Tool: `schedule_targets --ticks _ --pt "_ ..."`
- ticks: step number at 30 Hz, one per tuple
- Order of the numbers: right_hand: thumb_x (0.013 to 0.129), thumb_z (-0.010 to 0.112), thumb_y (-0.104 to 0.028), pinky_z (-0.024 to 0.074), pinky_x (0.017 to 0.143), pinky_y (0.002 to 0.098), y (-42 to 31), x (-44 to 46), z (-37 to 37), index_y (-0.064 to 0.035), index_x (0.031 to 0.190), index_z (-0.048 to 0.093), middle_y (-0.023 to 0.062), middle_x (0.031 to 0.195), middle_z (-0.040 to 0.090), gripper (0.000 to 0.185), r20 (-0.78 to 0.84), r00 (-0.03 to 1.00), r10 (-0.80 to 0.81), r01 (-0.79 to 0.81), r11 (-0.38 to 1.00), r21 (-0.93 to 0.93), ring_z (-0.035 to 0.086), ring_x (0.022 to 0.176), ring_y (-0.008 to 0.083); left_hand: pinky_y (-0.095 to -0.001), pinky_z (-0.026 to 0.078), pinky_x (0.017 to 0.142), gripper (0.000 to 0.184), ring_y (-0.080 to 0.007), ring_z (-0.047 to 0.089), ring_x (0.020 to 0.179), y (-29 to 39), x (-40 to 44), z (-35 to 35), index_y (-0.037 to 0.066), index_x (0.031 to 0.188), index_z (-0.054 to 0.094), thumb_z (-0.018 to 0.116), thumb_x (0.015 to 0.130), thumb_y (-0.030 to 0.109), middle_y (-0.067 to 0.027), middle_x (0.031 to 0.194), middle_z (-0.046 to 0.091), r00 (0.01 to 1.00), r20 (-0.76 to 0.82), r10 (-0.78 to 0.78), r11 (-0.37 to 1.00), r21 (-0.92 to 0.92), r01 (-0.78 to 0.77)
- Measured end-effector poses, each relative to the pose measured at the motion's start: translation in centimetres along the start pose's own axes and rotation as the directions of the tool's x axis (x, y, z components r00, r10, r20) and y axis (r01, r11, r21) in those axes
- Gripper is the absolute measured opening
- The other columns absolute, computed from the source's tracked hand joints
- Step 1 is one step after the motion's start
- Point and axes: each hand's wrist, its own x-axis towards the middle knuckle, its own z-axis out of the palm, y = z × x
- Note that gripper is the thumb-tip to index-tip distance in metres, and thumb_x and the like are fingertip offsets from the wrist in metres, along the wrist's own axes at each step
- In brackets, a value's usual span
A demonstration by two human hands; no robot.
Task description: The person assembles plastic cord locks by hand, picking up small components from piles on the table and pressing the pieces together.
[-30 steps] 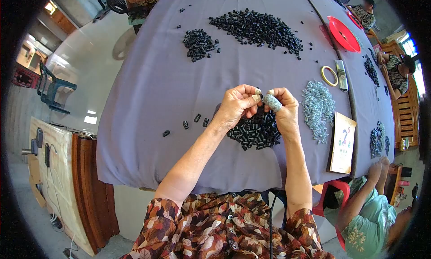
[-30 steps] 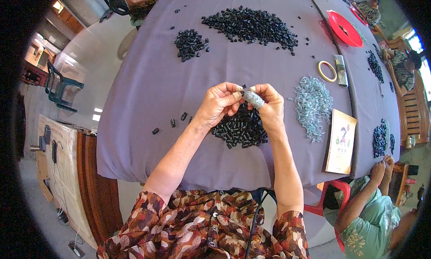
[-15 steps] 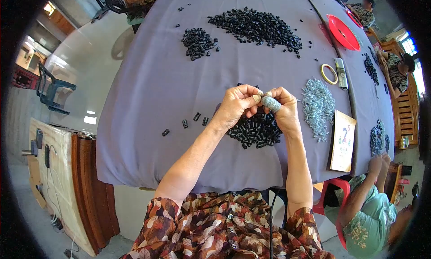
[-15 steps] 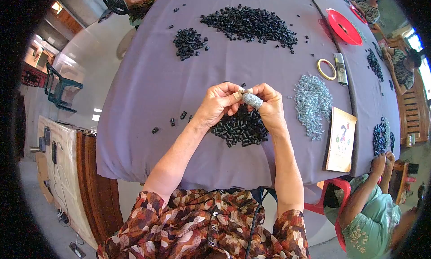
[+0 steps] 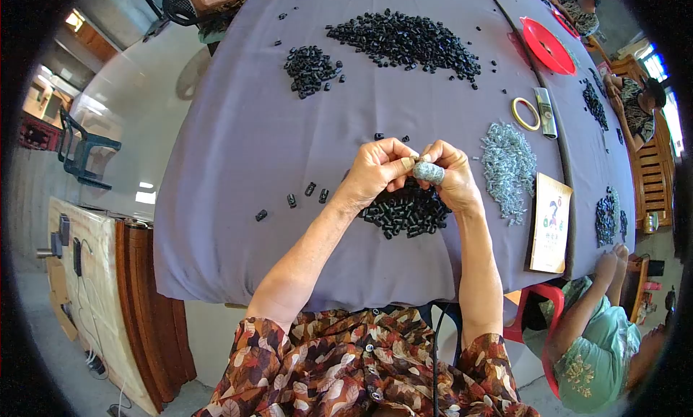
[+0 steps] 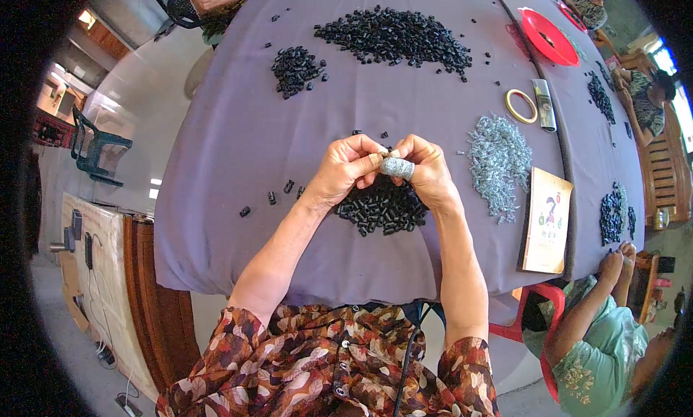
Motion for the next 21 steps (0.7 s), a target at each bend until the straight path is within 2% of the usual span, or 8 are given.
schedule_targets --ticks 4,7,13,15,16,18,19,21 --pt "0.072 0.068 -0.002 0.0404 0.050 0.0200 0.2 0.1 -0.2 -0.0059 0.069 0.053 -0.0004 0.069 0.056 0.016 -0.030 0.999 -0.029 0.025 0.993 -0.112 0.050 0.058 0.0066 -0.0146 0.037 0.043 0.003 -0.0021 0.048 0.052 -0.2 -0.1 0.2 0.003 0.085 0.059 0.057 0.084 0.004 -0.0011 0.068 0.058 0.999 -0.021 0.045 0.996 0.077 -0.043" --pt "0.072 0.068 -0.002 0.0402 0.050 0.0196 0.1 0.1 -0.3 -0.0058 0.068 0.053 -0.0017 0.067 0.055 0.016 -0.021 0.999 -0.031 0.028 0.994 -0.102 0.050 0.058 0.0055 -0.0148 0.037 0.044 0.003 -0.0021 0.048 0.052 0.2 -0.2 0.6 0.004 0.084 0.060 0.057 0.084 0.003 -0.0004 0.068 0.058 0.998 -0.029 0.064 0.988 0.141 -0.059" --pt "0.072 0.068 -0.001 0.0397 0.048 0.0188 -0.3 -0.1 -0.7 -0.0058 0.068 0.053 -0.0024 0.066 0.055 0.016 0.000 0.998 -0.061 0.058 0.955 -0.290 0.051 0.057 0.0043 -0.0151 0.038 0.044 0.004 -0.0024 0.049 0.053 0.3 -0.3 1.1 0.003 0.082 0.060 0.057 0.084 0.002 0.0003 0.067 0.057 0.990 -0.008 0.144 0.962 0.234 -0.138" --pt "0.072 0.068 -0.002 0.0396 0.047 0.0188 -0.5 -0.2 -0.7 -0.0058 0.068 0.053 -0.0019 0.066 0.055 0.016 0.010 0.999 -0.052 0.053 0.961 -0.272 0.051 0.056 0.0048 -0.0151 0.038 0.043 0.003 -0.0027 0.050 0.053 0.2 -0.3 1.0 0.003 0.082 0.060 0.057 0.084 0.003 0.0001 0.067 0.057 0.989 0.006 0.147 0.960 0.241 -0.144" --pt "0.072 0.069 -0.002 0.0396 0.047 0.0187 -0.6 -0.3 -0.6 -0.0058 0.068 0.053 -0.0017 0.066 0.056 0.016 0.016 0.999 -0.047 0.049 0.963 -0.264 0.051 0.056 0.0051 -0.0151 0.038 0.043 0.002 -0.0030 0.050 0.053 0.1 -0.3 1.0 0.003 0.083 0.059 0.057 0.084 0.003 -0.0001 0.068 0.057 0.993 0.014 0.118 0.979 0.164 -0.118" --pt "0.072 0.069 -0.003 0.0394 0.046 0.0188 -0.9 -0.4 -0.2 -0.0059 0.070 0.054 -0.0009 0.066 0.056 0.016 0.050 0.998 -0.039 0.042 0.997 -0.059 0.051 0.055 0.0057 -0.0149 0.038 0.043 0.001 -0.0035 0.050 0.053 -0.1 -0.3 0.9 0.004 0.083 0.059 0.058 0.084 0.004 -0.0007 0.069 0.057 0.997 0.031 0.070 0.998 0.008 -0.070" --pt "0.073 0.069 -0.004 0.0393 0.046 0.0188 -0.9 -0.4 -0.1 -0.0060 0.071 0.054 -0.0005 0.066 0.056 0.015 0.069 0.997 -0.038 0.035 0.998 0.045 0.051 0.054 0.0061 -0.0149 0.038 0.043 0.001 -0.0037 0.050 0.053 -0.1 -0.3 0.8 0.004 0.084 0.059 0.059 0.084 0.005 -0.0010 0.069 0.057 0.997 0.036 0.061 0.998 -0.004 -0.061" --pt "0.073 0.069 -0.005 0.0391 0.046 0.0188 -0.7 -0.4 -0.3 -0.0062 0.072 0.054 0.0005 0.066 0.057 0.015 0.052 0.998 -0.017 0.017 1.000 0.011 0.051 0.054 0.0065 -0.0148 0.038 0.042 0.002 -0.0042 0.051 0.053 0.0 -0.3 0.8 0.004 0.084 0.058 0.059 0.084 0.006 -0.0015 0.070 0.057 0.998 0.045 0.048 0.998 -0.028 -0.047"
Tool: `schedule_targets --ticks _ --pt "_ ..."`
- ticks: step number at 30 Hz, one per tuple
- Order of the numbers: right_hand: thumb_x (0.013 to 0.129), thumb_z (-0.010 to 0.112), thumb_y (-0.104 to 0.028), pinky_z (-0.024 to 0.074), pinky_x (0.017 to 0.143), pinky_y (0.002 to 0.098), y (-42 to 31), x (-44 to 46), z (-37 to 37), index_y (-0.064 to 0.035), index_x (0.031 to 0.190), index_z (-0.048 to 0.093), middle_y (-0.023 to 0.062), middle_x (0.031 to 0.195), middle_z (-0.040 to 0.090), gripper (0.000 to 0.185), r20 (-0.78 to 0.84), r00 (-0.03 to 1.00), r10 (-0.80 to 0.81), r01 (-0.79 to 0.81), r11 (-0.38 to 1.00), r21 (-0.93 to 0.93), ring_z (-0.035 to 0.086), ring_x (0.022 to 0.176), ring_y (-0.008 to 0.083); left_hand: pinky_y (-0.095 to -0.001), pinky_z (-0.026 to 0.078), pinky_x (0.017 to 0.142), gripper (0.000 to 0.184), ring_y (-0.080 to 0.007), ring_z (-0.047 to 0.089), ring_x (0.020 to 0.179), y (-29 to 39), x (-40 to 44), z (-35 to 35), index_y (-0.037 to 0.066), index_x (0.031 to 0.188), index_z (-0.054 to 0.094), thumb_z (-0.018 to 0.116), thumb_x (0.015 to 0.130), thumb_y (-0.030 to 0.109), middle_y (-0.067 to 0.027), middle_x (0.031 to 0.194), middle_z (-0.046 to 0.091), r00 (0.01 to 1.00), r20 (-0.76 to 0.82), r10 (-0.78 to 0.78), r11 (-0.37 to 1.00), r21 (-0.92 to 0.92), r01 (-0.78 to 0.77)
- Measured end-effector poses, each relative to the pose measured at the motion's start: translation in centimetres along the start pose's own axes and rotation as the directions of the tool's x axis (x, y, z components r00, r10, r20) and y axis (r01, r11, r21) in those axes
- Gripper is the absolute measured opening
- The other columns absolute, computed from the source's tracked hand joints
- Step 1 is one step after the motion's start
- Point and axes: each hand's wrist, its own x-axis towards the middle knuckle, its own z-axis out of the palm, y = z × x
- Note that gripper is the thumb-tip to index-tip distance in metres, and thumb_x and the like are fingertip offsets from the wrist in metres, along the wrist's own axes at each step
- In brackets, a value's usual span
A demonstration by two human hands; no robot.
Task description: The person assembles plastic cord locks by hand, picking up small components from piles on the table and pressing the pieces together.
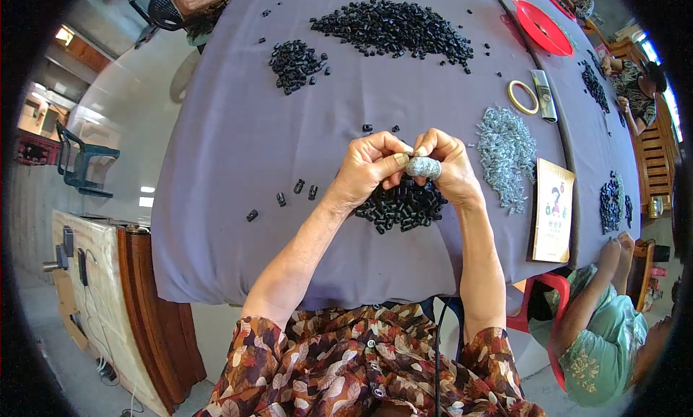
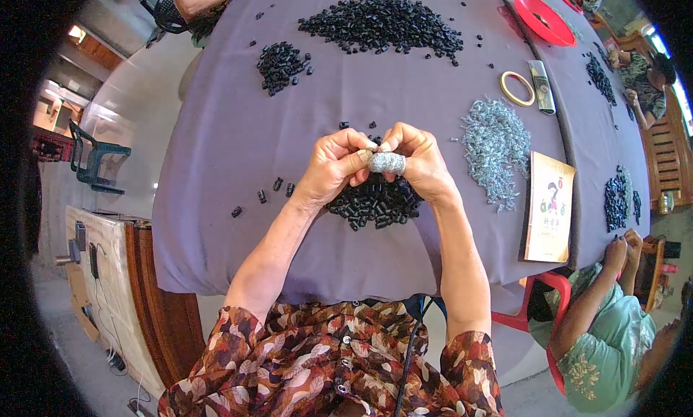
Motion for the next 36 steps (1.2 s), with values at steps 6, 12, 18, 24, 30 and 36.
schedule_targets --ticks 6,12,18,24,30,36 --pt "0.074 0.069 -0.006 0.0387 0.045 0.0193 0.2 0.1 -0.2 -0.0064 0.073 0.054 0.0013 0.067 0.057 0.015 0.016 1.000 0.004 -0.004 1.000 -0.015 0.050 0.054 0.0063 -0.0151 0.038 0.042 0.003 -0.0042 0.050 0.052 -0.2 0.0 0.0 0.004 0.084 0.058 0.059 0.084 0.006 -0.0012 0.069 0.056 1.000 0.007 0.029 1.000 0.008 -0.029" --pt "0.072 0.070 -0.005 0.0371 0.044 0.0191 0.3 0.3 -0.2 -0.0061 0.069 0.052 -0.0014 0.065 0.054 0.018 -0.038 0.998 -0.041 0.035 0.988 -0.152 0.048 0.054 0.0045 -0.0160 0.039 0.045 0.002 -0.0034 0.050 0.053 -0.3 0.0 0.3 0.003 0.083 0.059 0.057 0.083 0.002 -0.0013 0.070 0.058 0.994 -0.058 0.092 0.975 0.210 -0.078" --pt "0.072 0.070 -0.005 0.0355 0.044 0.0186 1.2 0.6 -0.8 -0.0061 0.067 0.050 -0.0028 0.065 0.052 0.021 -0.061 0.996 -0.067 0.042 0.939 -0.340 0.046 0.054 0.0032 -0.0161 0.040 0.045 0.009 -0.0025 0.050 0.053 -1.4 0.1 0.3 0.002 0.083 0.059 0.052 0.082 -0.005 -0.0002 0.070 0.058 0.972 -0.105 0.209 0.904 0.399 -0.151" --pt "0.073 0.069 -0.005 0.0363 0.044 0.0187 1.1 0.6 -0.4 -0.0061 0.069 0.051 -0.0027 0.065 0.052 0.019 -0.082 0.996 -0.026 0.009 0.980 -0.200 0.047 0.053 0.0041 -0.0148 0.039 0.044 0.004 -0.0019 0.050 0.053 -0.6 0.1 0.3 0.003 0.084 0.058 0.054 0.084 0.001 -0.0005 0.068 0.058 0.988 -0.150 0.048 0.976 0.217 -0.014" --pt "0.075 0.068 -0.007 0.0388 0.043 0.0185 0.5 0.5 -0.2 -0.0051 0.073 0.051 0.0017 0.066 0.055 0.018 -0.044 0.993 0.106 -0.105 0.994 0.013 0.050 0.050 0.0060 -0.0147 0.038 0.043 0.004 -0.0021 0.049 0.052 -0.5 0.1 0.1 0.003 0.085 0.057 0.057 0.085 0.006 -0.0009 0.068 0.057 0.997 -0.062 0.054 0.991 0.123 -0.046" --pt "0.076 0.068 -0.009 0.0394 0.039 0.0178 1.1 0.5 -0.5 -0.0056 0.071 0.049 0.0045 0.063 0.058 0.020 -0.066 0.991 0.114 -0.116 0.993 -0.021 0.051 0.047 0.0065 -0.0149 0.038 0.044 0.003 -0.0019 0.049 0.052 -0.3 0.1 0.3 0.003 0.084 0.057 0.056 0.085 0.006 -0.0009 0.068 0.058 0.992 -0.104 0.067 0.989 0.137 -0.052"
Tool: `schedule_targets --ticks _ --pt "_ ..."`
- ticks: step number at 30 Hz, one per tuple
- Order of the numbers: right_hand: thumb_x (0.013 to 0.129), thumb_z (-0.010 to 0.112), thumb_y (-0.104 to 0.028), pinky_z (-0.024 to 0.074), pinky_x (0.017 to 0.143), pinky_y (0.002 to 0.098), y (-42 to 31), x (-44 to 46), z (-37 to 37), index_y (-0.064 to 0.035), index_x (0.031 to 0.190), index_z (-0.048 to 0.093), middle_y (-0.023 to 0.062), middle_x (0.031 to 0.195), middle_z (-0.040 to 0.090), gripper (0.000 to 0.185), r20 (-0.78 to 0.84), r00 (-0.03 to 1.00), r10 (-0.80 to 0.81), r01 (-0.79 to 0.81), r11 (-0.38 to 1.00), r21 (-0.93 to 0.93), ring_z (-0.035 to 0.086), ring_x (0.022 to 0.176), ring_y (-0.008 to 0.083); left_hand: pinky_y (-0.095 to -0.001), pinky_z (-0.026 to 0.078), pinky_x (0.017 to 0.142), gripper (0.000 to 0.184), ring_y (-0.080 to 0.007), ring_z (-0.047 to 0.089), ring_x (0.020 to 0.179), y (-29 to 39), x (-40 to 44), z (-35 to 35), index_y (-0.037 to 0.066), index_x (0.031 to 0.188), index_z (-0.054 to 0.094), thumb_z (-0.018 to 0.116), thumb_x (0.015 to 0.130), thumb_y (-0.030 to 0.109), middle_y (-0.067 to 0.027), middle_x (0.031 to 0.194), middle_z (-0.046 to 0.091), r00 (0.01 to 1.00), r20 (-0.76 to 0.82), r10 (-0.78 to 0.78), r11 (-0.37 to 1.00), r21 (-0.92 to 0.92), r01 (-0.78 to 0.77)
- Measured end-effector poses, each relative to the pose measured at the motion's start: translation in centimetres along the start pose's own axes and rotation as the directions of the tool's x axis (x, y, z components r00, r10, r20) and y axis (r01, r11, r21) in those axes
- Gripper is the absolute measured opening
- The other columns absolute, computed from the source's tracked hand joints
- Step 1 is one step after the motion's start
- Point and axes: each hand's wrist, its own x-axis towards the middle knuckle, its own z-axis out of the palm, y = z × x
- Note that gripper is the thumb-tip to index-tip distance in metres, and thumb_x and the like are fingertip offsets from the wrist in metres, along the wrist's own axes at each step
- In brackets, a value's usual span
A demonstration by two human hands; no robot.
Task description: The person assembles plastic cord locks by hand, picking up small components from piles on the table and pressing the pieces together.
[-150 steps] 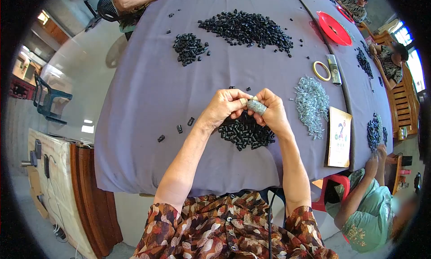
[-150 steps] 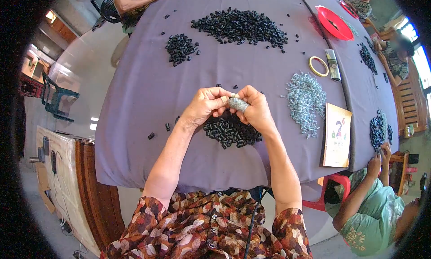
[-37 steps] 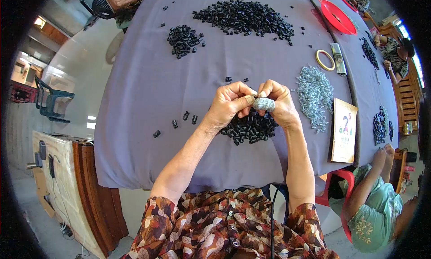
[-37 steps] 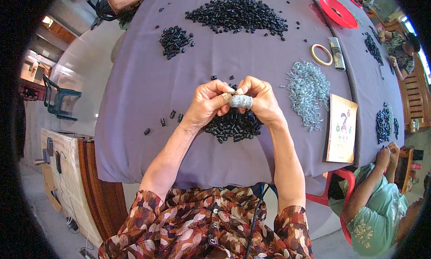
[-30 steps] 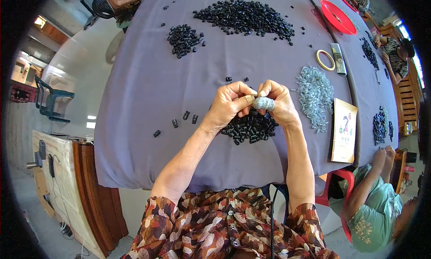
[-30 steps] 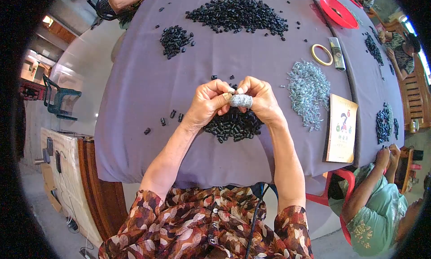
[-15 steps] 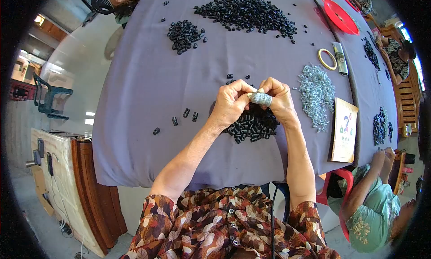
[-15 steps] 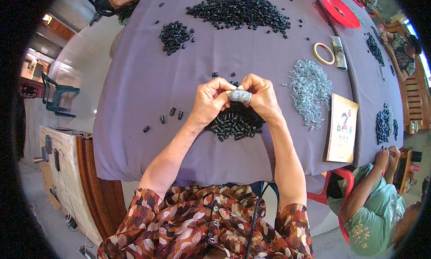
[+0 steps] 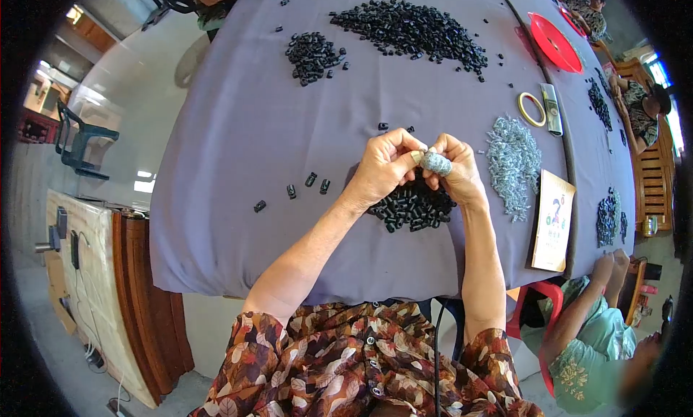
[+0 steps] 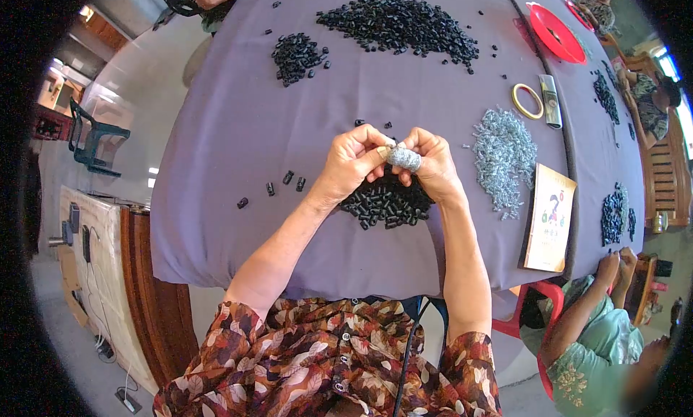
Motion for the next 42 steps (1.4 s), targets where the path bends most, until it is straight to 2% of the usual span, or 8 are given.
schedule_targets --ticks 8,17,20,25,29,32,39,42 --pt "0.077 0.067 -0.005 0.0433 0.039 0.0192 0.1 0.0 0.7 -0.0051 0.069 0.047 0.0065 0.064 0.059 0.022 -0.066 0.996 -0.053 0.047 0.994 -0.097 0.055 0.048 0.0081 -0.0156 0.040 0.047 0.005 -0.0018 0.050 0.055 -0.5 -0.2 0.3 0.003 0.080 0.057 0.054 0.084 0.001 -0.0009 0.069 0.058 0.996 -0.082 0.031 0.999 0.018 -0.030" --pt "0.077 0.067 -0.004 0.0395 0.037 0.0183 0.6 -0.4 1.7 -0.0044 0.069 0.048 0.0085 0.060 0.059 0.020 -0.146 0.972 -0.181 0.165 0.979 -0.118 0.053 0.045 0.0078 -0.0203 0.043 0.052 0.017 -0.0056 0.052 0.058 0.0 -0.5 0.5 0.000 0.079 0.055 0.043 0.079 -0.012 -0.0028 0.068 0.058 0.933 -0.074 0.352 0.907 0.273 -0.320" --pt "0.077 0.067 -0.005 0.0384 0.037 0.0179 1.5 -0.2 2.3 -0.0040 0.070 0.049 0.0084 0.061 0.060 0.020 -0.180 0.963 -0.202 0.203 0.979 -0.014 0.052 0.046 0.0076 -0.0204 0.044 0.053 0.018 -0.0057 0.052 0.059 -1.5 0.0 0.1 -0.001 0.079 0.055 0.042 0.078 -0.013 -0.0029 0.067 0.057 0.951 -0.117 0.285 0.949 0.172 -0.264" --pt "0.078 0.065 -0.004 0.0374 0.038 0.0178 1.1 -0.5 3.2 -0.0033 0.071 0.050 0.0058 0.060 0.058 0.017 -0.278 0.923 -0.266 0.212 0.955 -0.209 0.050 0.046 0.0062 -0.0167 0.042 0.050 0.005 -0.0032 0.051 0.058 -0.6 -0.1 0.0 0.000 0.084 0.057 0.052 0.085 -0.001 -0.0012 0.068 0.057 0.988 -0.098 0.118 0.993 -0.001 -0.119" --pt "0.078 0.066 -0.005 0.0357 0.039 0.0165 0.9 -0.4 2.7 -0.0044 0.071 0.051 0.0030 0.062 0.058 0.016 -0.281 0.932 -0.230 0.151 0.949 -0.276 0.050 0.049 0.0044 -0.0159 0.041 0.048 0.007 -0.0035 0.050 0.057 -1.6 0.3 -0.1 0.001 0.087 0.058 0.052 0.086 0.002 -0.0014 0.070 0.057 0.995 -0.089 0.041 0.989 -0.136 -0.053" --pt "0.077 0.067 -0.006 0.0350 0.040 0.0160 0.9 -0.4 2.6 -0.0051 0.072 0.050 0.0015 0.063 0.058 0.018 -0.239 0.941 -0.241 0.161 0.937 -0.311 0.050 0.050 0.0038 -0.0165 0.041 0.049 0.008 -0.0042 0.050 0.057 -1.6 0.4 -0.2 0.000 0.090 0.058 0.052 0.086 0.003 -0.0016 0.072 0.057 0.997 -0.079 -0.005 0.986 -0.169 -0.008" --pt "0.077 0.068 -0.003 0.0445 0.055 0.0197 -0.6 -0.6 2.9 -0.0038 0.078 0.049 0.0013 0.069 0.058 0.019 -0.125 0.976 -0.177 0.133 0.945 -0.299 0.058 0.062 0.0082 -0.0173 0.040 0.049 0.010 -0.0047 0.048 0.057 -0.9 0.3 -0.6 0.001 0.094 0.057 0.053 0.085 0.002 -0.0013 0.076 0.056 1.000 -0.023 -0.017 0.981 -0.195 0.012" --pt "0.077 0.066 0.000 0.0466 0.061 0.0214 0.8 -0.1 1.6 -0.0025 0.083 0.049 0.0028 0.074 0.059 0.018 -0.047 0.964 -0.262 0.241 0.934 -0.264 0.060 0.070 0.0100 -0.0178 0.040 0.050 0.015 -0.0051 0.049 0.061 -0.9 0.7 -1.0 0.002 0.099 0.053 0.053 0.084 0.001 -0.0018 0.082 0.056 1.000 0.007 -0.027 0.980 -0.199 0.028"
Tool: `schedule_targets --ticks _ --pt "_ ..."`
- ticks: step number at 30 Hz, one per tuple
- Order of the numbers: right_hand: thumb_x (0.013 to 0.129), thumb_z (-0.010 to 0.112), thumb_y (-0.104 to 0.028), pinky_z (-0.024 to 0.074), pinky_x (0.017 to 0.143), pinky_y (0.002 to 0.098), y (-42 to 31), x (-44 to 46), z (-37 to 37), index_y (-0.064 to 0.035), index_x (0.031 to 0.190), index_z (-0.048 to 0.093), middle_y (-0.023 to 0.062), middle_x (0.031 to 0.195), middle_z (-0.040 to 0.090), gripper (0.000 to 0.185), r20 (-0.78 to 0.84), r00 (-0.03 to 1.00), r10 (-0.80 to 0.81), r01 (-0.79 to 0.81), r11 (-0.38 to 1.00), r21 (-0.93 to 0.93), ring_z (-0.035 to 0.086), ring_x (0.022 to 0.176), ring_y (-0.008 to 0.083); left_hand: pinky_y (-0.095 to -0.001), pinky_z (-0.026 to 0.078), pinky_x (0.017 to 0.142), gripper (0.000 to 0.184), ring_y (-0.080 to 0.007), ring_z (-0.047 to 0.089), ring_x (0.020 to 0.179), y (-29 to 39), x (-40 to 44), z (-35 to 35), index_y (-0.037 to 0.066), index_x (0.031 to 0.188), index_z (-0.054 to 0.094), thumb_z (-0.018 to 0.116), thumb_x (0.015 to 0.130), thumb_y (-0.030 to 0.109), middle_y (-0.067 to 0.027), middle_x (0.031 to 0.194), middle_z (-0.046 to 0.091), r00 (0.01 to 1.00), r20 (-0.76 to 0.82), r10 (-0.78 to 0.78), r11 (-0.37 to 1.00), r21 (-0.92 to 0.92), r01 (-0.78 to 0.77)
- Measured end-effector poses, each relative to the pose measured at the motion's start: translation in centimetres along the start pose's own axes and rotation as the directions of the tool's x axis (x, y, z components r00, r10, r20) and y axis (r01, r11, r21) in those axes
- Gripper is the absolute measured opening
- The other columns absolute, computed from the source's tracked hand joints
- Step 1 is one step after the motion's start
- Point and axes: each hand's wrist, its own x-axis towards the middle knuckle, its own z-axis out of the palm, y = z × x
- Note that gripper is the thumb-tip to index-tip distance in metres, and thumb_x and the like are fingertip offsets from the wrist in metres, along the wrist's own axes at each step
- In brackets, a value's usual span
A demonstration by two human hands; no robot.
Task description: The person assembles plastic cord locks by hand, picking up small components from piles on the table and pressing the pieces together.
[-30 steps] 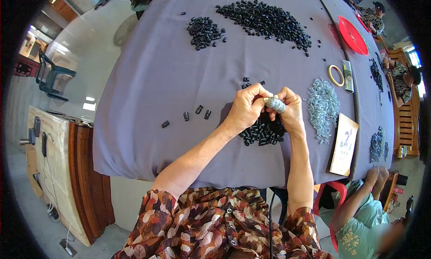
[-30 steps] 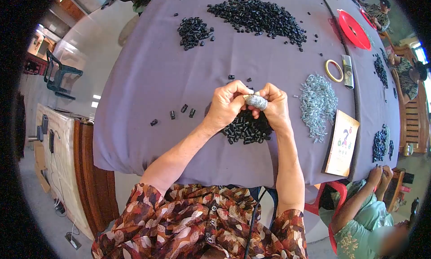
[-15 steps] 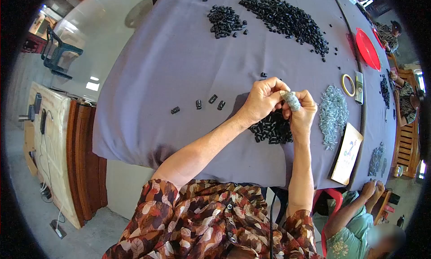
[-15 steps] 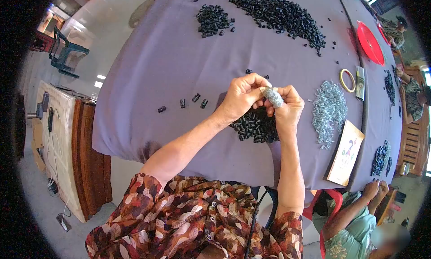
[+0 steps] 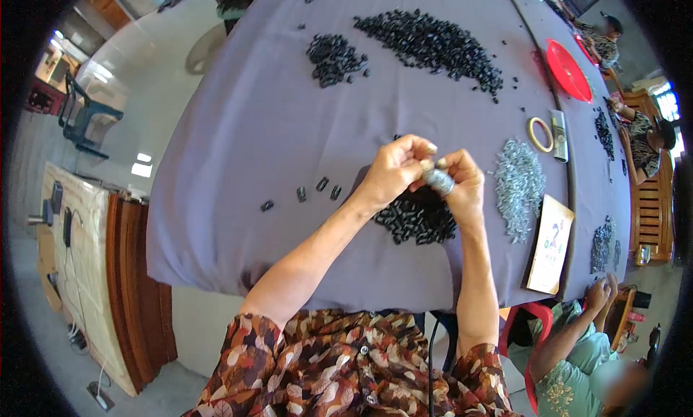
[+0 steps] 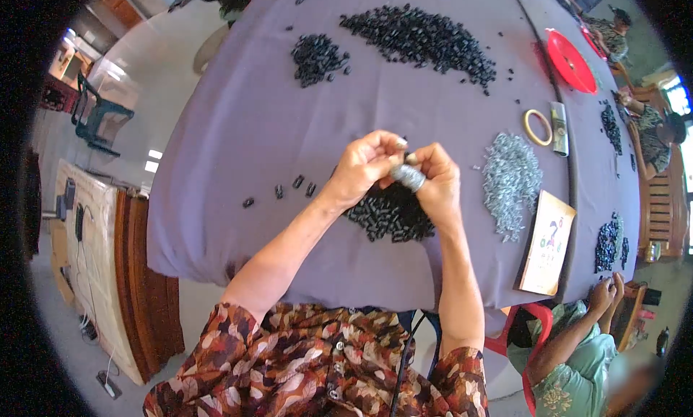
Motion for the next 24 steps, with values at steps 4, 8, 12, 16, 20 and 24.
schedule_targets --ticks 4,8,12,16,20,24 --pt "0.076 0.067 -0.001 0.0427 0.060 0.0190 -0.9 -0.3 0.5 -0.0028 0.090 0.053 -0.0024 0.071 0.055 0.020 0.008 0.999 0.036 -0.035 0.996 -0.085 0.052 0.065 0.0037 -0.0179 0.040 0.050 0.022 -0.0057 0.050 0.064 1.1 -0.1 -0.6 0.004 0.103 0.048 0.053 0.083 0.001 -0.0023 0.085 0.055 0.996 0.046 -0.082 0.996 0.027 0.080" --pt "0.073 0.069 -0.004 0.0369 0.055 0.0185 -0.9 -0.4 0.2 -0.0032 0.094 0.056 -0.0064 0.065 0.047 0.024 0.042 0.997 0.070 -0.059 0.973 -0.222 0.042 0.059 0.0023 -0.0175 0.040 0.048 0.024 -0.0054 0.050 0.063 1.3 -0.1 -1.3 0.003 0.104 0.046 0.055 0.082 0.002 -0.0036 0.085 0.056 0.985 0.107 -0.136 0.989 0.073 0.129" --pt "0.073 0.070 -0.005 0.0364 0.055 0.0195 -0.8 -0.4 0.5 -0.0028 0.098 0.059 -0.0066 0.063 0.044 0.028 0.053 0.997 0.049 -0.032 0.960 -0.279 0.041 0.059 0.0028 -0.0170 0.039 0.048 0.026 -0.0047 0.049 0.062 1.7 0.1 -1.5 0.004 0.104 0.046 0.057 0.081 0.002 -0.0041 0.084 0.057 0.977 0.133 -0.168 0.982 0.110 0.154" --pt "0.073 0.069 -0.005 0.0394 0.057 0.0206 -1.1 -0.5 0.8 -0.0020 0.101 0.061 -0.0051 0.065 0.047 0.030 0.085 0.994 0.073 -0.046 0.958 -0.284 0.045 0.062 0.0038 -0.0166 0.038 0.048 0.025 -0.0044 0.049 0.062 1.8 -0.1 -1.7 0.004 0.104 0.047 0.057 0.081 0.003 -0.0042 0.084 0.057 0.970 0.141 -0.198 0.977 0.114 0.182" --pt "0.074 0.067 -0.003 0.0445 0.063 0.0223 -0.8 -0.4 0.7 -0.0001 0.100 0.061 -0.0009 0.072 0.058 0.027 0.106 0.990 0.091 -0.058 0.959 -0.276 0.051 0.067 0.0055 -0.0163 0.038 0.048 0.024 -0.0043 0.049 0.063 1.5 0.0 -1.9 0.003 0.103 0.048 0.057 0.082 0.006 -0.0048 0.084 0.058 0.966 0.160 -0.201 0.976 0.114 0.184" --pt "0.074 0.067 -0.003 0.0454 0.065 0.0220 -1.1 -0.4 0.8 -0.0004 0.098 0.061 -0.0002 0.073 0.060 0.025 0.075 0.990 0.121 -0.092 0.948 -0.305 0.053 0.068 0.0060 -0.0159 0.038 0.048 0.022 -0.0041 0.050 0.063 1.7 -0.1 -1.6 0.003 0.103 0.048 0.057 0.083 0.008 -0.0040 0.082 0.058 0.970 0.136 -0.200 0.975 0.124 0.184"
